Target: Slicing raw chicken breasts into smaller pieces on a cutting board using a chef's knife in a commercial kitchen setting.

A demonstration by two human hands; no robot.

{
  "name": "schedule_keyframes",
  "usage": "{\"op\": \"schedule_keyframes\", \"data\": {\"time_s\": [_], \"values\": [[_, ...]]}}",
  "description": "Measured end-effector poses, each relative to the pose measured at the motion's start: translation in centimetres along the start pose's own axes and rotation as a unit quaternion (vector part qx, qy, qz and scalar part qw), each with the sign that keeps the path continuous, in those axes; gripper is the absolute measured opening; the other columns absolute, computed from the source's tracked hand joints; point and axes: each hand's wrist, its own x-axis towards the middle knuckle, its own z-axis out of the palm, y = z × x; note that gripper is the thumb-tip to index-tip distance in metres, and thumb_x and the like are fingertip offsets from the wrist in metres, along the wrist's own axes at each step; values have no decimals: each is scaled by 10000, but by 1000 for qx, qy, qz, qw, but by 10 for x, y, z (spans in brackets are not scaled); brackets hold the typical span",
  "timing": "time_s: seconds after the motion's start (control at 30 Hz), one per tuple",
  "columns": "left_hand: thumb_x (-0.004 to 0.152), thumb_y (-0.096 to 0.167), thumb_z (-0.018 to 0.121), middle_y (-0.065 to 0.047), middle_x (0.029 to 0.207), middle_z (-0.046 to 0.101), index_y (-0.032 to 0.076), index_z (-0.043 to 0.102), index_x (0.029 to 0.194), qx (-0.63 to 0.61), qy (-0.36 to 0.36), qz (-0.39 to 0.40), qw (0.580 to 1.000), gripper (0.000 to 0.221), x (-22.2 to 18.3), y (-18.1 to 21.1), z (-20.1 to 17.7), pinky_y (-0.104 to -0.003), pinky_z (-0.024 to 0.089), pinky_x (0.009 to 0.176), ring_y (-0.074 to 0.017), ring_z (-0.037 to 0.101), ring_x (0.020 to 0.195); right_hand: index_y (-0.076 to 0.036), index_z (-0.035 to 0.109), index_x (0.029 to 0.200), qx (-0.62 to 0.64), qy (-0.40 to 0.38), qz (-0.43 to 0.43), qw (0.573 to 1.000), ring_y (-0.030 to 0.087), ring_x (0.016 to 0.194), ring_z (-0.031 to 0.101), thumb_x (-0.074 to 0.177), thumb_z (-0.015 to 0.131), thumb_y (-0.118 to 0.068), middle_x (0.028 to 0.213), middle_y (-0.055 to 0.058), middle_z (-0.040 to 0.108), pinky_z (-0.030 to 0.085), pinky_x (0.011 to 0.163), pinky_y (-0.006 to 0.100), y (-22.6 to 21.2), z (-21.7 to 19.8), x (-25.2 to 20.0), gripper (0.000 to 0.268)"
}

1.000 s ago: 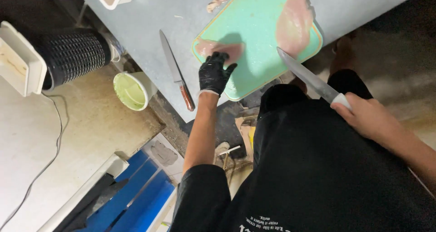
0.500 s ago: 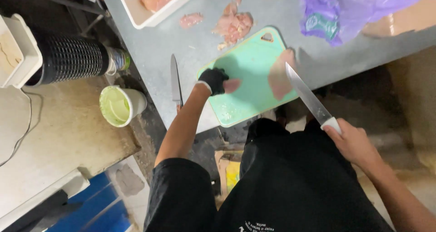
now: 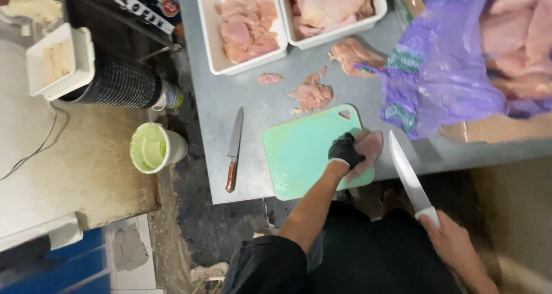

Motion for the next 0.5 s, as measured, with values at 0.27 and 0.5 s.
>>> {"op": "schedule_keyframes", "data": {"time_s": [0.27, 0.5], "values": [[666, 519, 791, -183, 1605, 385, 160, 475, 1575, 123, -85, -56, 987, 1027, -10, 38, -13, -470, 393, 1157, -393, 397, 1445, -91, 756, 1139, -30, -5, 18, 999, 378, 1026, 781, 1014, 498, -605, 1031, 230, 833, 510, 909, 398, -9, -29, 51, 588], [798, 678, 660, 33, 1746, 34, 285, 193, 1678, 215, -263, -14, 940, 1071, 36, 21, 42, -397, 76, 1309, -216, 20, 1619, -89, 851, 1126, 157, 100, -121, 975, 275, 752, 702, 959, 681, -376, 736, 132, 709, 491, 781, 344, -9, -55, 54, 374]]}}
